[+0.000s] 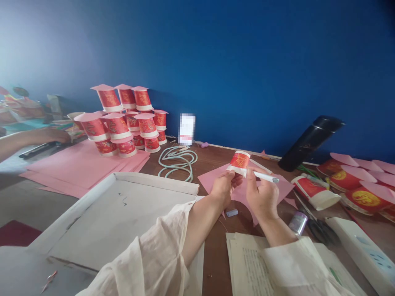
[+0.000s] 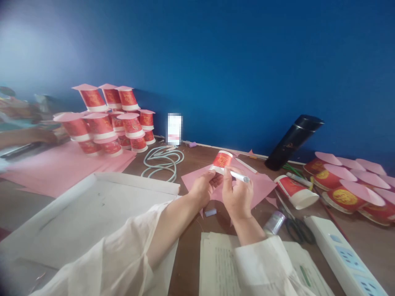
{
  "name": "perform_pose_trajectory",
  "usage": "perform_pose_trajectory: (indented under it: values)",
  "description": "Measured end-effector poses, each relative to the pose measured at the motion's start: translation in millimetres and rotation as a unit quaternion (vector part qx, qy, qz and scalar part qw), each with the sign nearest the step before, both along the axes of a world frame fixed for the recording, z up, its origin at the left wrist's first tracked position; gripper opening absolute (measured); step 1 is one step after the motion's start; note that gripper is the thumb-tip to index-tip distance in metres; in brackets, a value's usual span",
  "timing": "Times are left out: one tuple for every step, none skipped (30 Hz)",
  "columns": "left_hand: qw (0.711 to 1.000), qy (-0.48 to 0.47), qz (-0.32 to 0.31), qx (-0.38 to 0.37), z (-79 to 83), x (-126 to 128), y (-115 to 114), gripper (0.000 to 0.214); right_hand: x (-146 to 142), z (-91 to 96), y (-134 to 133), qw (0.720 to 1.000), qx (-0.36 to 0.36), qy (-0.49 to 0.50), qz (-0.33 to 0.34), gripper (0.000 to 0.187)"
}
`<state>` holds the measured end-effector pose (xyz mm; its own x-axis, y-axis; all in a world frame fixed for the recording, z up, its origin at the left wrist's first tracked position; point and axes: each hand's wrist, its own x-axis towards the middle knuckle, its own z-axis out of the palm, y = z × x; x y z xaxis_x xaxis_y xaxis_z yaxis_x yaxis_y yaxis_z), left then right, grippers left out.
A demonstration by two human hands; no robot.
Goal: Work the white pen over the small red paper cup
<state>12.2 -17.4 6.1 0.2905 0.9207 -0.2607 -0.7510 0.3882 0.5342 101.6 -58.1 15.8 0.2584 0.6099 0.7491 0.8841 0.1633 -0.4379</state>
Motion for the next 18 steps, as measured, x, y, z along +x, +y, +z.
perform_pose_trajectory:
  values:
    - [1.000,0.000,0.001,0.000,0.2,-0.3,-0.1,0.011,0.0,0.2,0.0,1.000,0.001,-0.002,-0.003,0.033]
    - [1.000,0.001,0.004,-0.002,0.3,-0.6,-0.1,0.010,0.1,0.3,-0.1,1.000,0.002,-0.003,-0.007,0.034]
    - [1.000,0.003,0.007,-0.004,0.4,-0.9,-0.1,0.009,0.1,0.3,-0.1,1.000,0.000,-0.003,-0.011,0.034]
    - [1.000,0.005,0.009,-0.008,0.3,-1.1,0.0,0.008,0.2,0.1,-0.1,1.000,-0.001,-0.004,-0.014,0.035]
    - [1.000,0.005,0.011,-0.011,0.2,-1.3,0.1,0.008,0.3,-0.1,-0.1,1.000,-0.003,-0.006,-0.016,0.035]
    - [1.000,0.006,0.014,-0.014,-0.1,-1.4,0.3,0.008,0.4,-0.5,-0.2,1.000,-0.003,-0.008,-0.016,0.035]
    - [1.000,0.005,0.015,-0.015,-0.5,-1.4,0.6,0.008,0.5,-0.9,-0.2,1.000,-0.003,-0.012,-0.014,0.035]
    - [1.000,0.003,0.016,-0.014,-1.0,-1.3,0.8,0.008,0.5,-1.2,-0.2,1.000,-0.003,-0.015,-0.010,0.035]
    - [1.000,0.001,0.016,-0.012,-1.8,-1.1,1.2,0.009,0.4,-1.5,-0.2,1.000,-0.003,-0.016,-0.005,0.035]
    - [1.000,0.000,0.017,-0.010,-2.7,-0.9,1.5,0.009,0.3,-1.8,-0.1,1.000,-0.004,-0.017,0.000,0.034]
    - [1.000,-0.001,0.016,-0.007,-3.6,-0.6,1.8,0.010,0.0,-2.0,-0.1,1.000,-0.005,-0.017,0.005,0.034]
    - [1.000,-0.002,0.014,-0.004,-4.4,-0.3,2.0,0.010,-0.3,-2.2,0.0,1.000,-0.006,-0.016,0.010,0.033]
    - [1.000,-0.002,0.012,0.000,-5.0,-0.1,2.0,0.011,-0.5,-2.3,0.0,1.000,-0.005,-0.015,0.013,0.033]
    - [1.000,-0.001,0.009,0.004,-5.2,0.0,1.8,0.012,-0.7,-2.5,0.1,1.000,-0.004,-0.014,0.015,0.032]
    - [1.000,-0.001,0.006,0.007,-4.9,0.0,1.4,0.012,-0.8,-2.6,0.2,1.000,-0.002,-0.014,0.015,0.032]
    - [1.000,-0.001,0.003,0.010,-4.2,-0.1,0.8,0.012,-0.7,-2.6,0.3,1.000,0.001,-0.013,0.014,0.031]
    - [1.000,-0.001,0.001,0.012,-3.2,-0.3,0.0,0.012,-0.5,-2.5,0.4,1.000,0.004,-0.013,0.011,0.031]
    - [1.000,0.000,-0.001,0.011,-2.0,-0.5,-0.7,0.013,-0.3,-2.3,0.4,1.000,0.007,-0.013,0.006,0.031]
